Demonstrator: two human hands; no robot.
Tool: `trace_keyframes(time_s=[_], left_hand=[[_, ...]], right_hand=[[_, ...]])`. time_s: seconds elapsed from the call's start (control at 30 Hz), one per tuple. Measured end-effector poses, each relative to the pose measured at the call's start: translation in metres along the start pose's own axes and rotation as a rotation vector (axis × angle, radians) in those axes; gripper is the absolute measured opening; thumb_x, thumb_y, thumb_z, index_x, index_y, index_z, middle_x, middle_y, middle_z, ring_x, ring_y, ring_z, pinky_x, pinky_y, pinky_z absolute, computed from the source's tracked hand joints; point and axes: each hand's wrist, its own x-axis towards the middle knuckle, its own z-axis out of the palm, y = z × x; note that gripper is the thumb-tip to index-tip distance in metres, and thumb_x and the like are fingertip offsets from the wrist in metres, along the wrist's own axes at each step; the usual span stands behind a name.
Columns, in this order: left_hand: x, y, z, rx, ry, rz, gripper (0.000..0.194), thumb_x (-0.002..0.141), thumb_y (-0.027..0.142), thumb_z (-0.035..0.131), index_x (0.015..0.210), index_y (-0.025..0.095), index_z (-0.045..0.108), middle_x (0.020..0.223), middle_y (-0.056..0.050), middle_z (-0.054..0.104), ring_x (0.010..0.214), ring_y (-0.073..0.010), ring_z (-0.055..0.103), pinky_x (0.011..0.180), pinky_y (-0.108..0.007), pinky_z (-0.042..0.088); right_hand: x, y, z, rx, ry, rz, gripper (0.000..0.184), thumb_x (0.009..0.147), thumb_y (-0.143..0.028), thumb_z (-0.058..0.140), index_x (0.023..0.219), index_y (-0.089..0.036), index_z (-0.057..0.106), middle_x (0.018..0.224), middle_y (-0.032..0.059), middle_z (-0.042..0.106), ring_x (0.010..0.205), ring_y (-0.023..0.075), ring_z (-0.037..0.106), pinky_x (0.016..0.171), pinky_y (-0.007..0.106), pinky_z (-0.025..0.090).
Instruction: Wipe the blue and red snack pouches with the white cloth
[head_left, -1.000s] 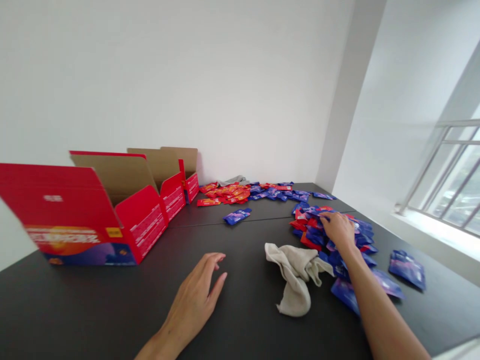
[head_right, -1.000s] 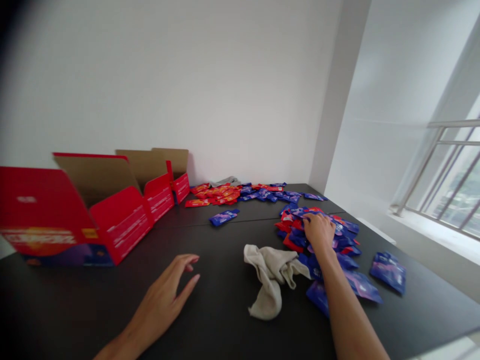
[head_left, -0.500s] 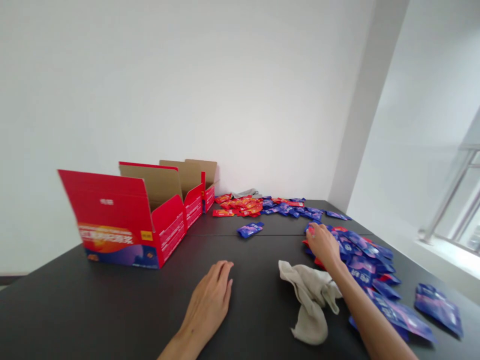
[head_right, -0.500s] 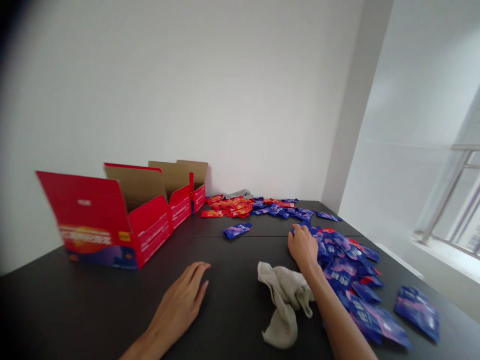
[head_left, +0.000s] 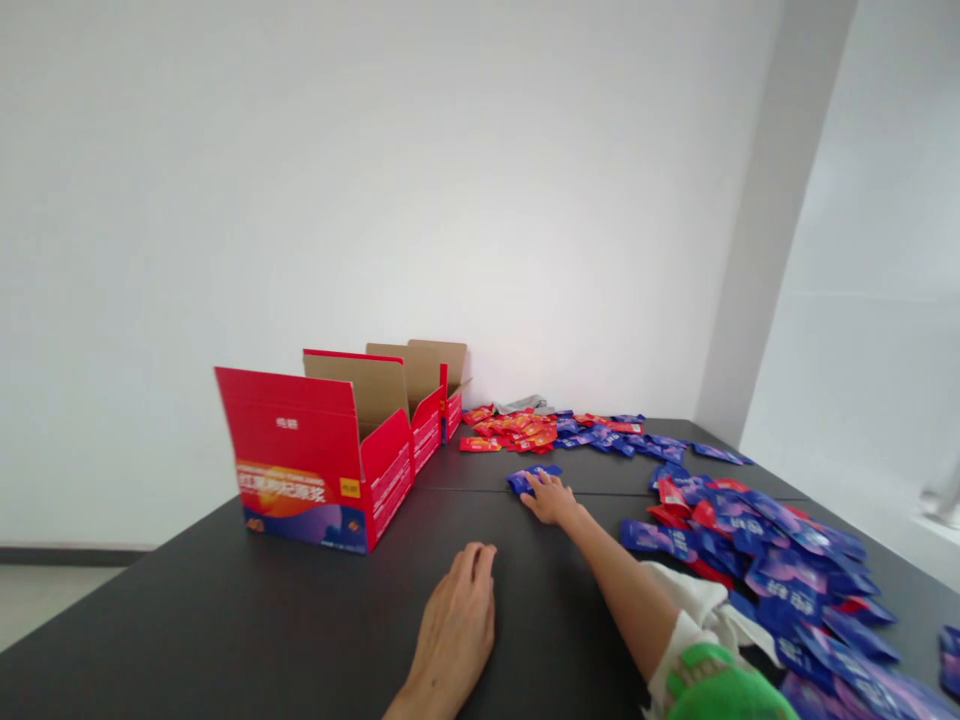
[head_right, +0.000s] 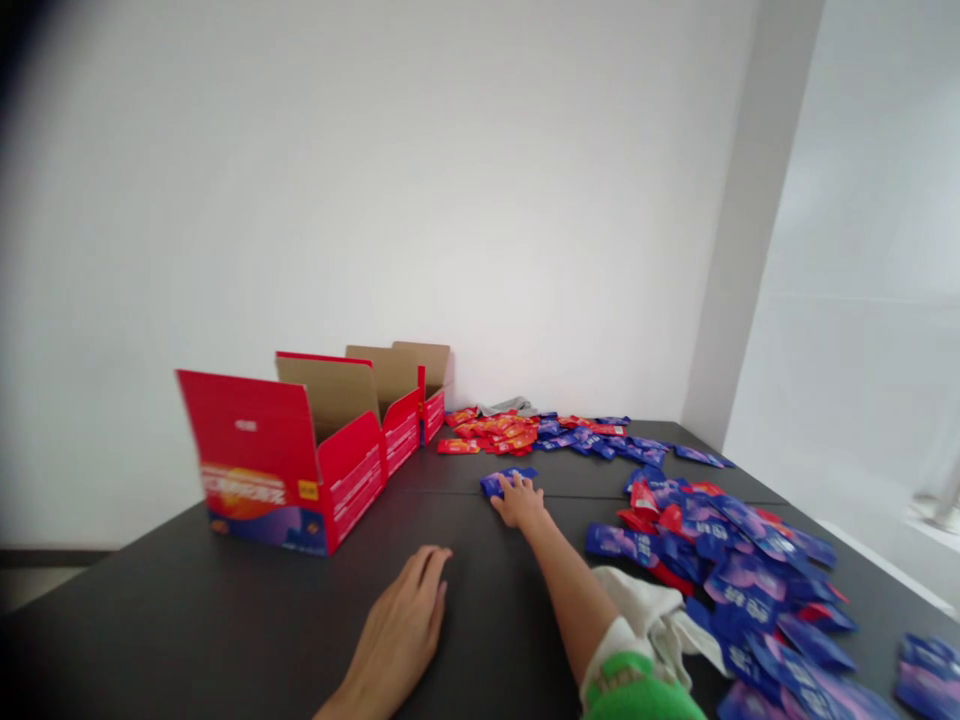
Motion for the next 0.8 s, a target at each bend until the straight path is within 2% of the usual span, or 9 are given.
trace_keyframes(time_s=[0.1,0.2,0.33,0.43,0.5,0.6,0.73,0.77,0.8], left_hand=[[0.001,0.001,0.001,-0.029,-0.029,-0.042,0.031,0.094,0.016,0.035,0.121,0.018,0.05,0.115,-0.01,0.059,0.102,-0.0222,0.061,0.086,-0.036,0.052],[0.002,0.002,0.002,-0.075,-0.065,-0.089,0.034,0.096,0.028,0.036,0.126,0.015,0.047,0.121,-0.012,0.057,0.111,-0.0245,0.057,0.092,-0.039,0.049],[0.0,-0.001,0.008,-0.155,-0.15,-0.078,0.053,0.087,0.044,0.053,0.133,0.017,0.045,0.133,-0.012,0.052,0.124,-0.0275,0.047,0.102,-0.042,0.042],[-0.003,-0.004,0.012,-0.196,-0.206,-0.073,0.053,0.083,0.04,0.058,0.132,0.02,0.048,0.139,-0.011,0.048,0.131,-0.0302,0.039,0.105,-0.046,0.039],[-0.004,-0.004,0.014,-0.214,-0.225,-0.084,0.047,0.086,0.036,0.055,0.13,0.022,0.051,0.141,-0.011,0.046,0.133,-0.0308,0.037,0.104,-0.049,0.037],[-0.002,-0.004,0.013,-0.247,-0.245,-0.088,0.04,0.087,0.035,0.052,0.125,0.022,0.054,0.141,-0.012,0.046,0.132,-0.0306,0.039,0.105,-0.05,0.035],[0.003,0.0,0.007,-0.318,-0.286,-0.061,0.036,0.084,0.033,0.058,0.118,0.022,0.056,0.128,-0.009,0.058,0.122,-0.0275,0.049,0.101,-0.045,0.039],[0.004,0.001,0.005,-0.339,-0.298,-0.054,0.034,0.082,0.033,0.06,0.115,0.023,0.056,0.124,-0.007,0.06,0.118,-0.0263,0.051,0.099,-0.043,0.04],[0.005,0.002,0.003,-0.359,-0.313,-0.049,0.033,0.081,0.032,0.062,0.113,0.025,0.057,0.12,-0.005,0.061,0.114,-0.0252,0.053,0.097,-0.041,0.042]], right_hand=[[-0.001,-0.008,0.007,0.02,-0.067,-0.056,0.035,0.094,-0.035,0.057,0.122,-0.015,0.054,0.121,0.0094,0.055,0.102,0.0225,0.057,0.086,0.043,0.051],[-0.014,-0.012,0.02,0.036,-0.144,-0.103,0.035,0.093,-0.035,0.057,0.123,-0.018,0.055,0.123,0.0091,0.056,0.105,0.0229,0.057,0.091,0.043,0.048],[-0.047,-0.007,0.033,0.169,-0.233,-0.269,0.038,0.09,-0.024,0.051,0.128,-0.024,0.056,0.123,0.0078,0.06,0.108,0.022,0.057,0.097,0.036,0.042],[-0.074,0.008,0.034,0.308,-0.217,-0.331,0.042,0.089,-0.019,0.046,0.129,-0.024,0.056,0.122,0.007,0.061,0.109,0.0202,0.056,0.097,0.031,0.041],[-0.092,0.022,0.032,0.334,-0.167,-0.261,0.041,0.09,-0.022,0.045,0.129,-0.023,0.056,0.122,0.0067,0.06,0.111,0.0195,0.055,0.099,0.03,0.039],[-0.114,0.044,0.031,0.259,-0.071,-0.019,0.046,0.089,-0.032,0.049,0.134,-0.023,0.051,0.129,0.0082,0.055,0.121,0.0235,0.047,0.105,0.037,0.032],[-0.133,0.069,0.036,0.086,-0.045,0.355,0.093,0.073,-0.051,0.067,0.147,-0.013,0.027,0.143,0.0193,0.035,0.131,0.0379,0.031,0.102,0.048,0.031],[-0.135,0.073,0.037,0.067,-0.058,0.419,0.098,0.072,-0.049,0.069,0.148,-0.01,0.023,0.142,0.0223,0.036,0.13,0.0392,0.032,0.1,0.047,0.033],[-0.136,0.077,0.038,0.063,-0.076,0.463,0.094,0.074,-0.044,0.068,0.147,-0.006,0.022,0.137,0.0241,0.04,0.127,0.0388,0.036,0.097,0.045,0.035]])
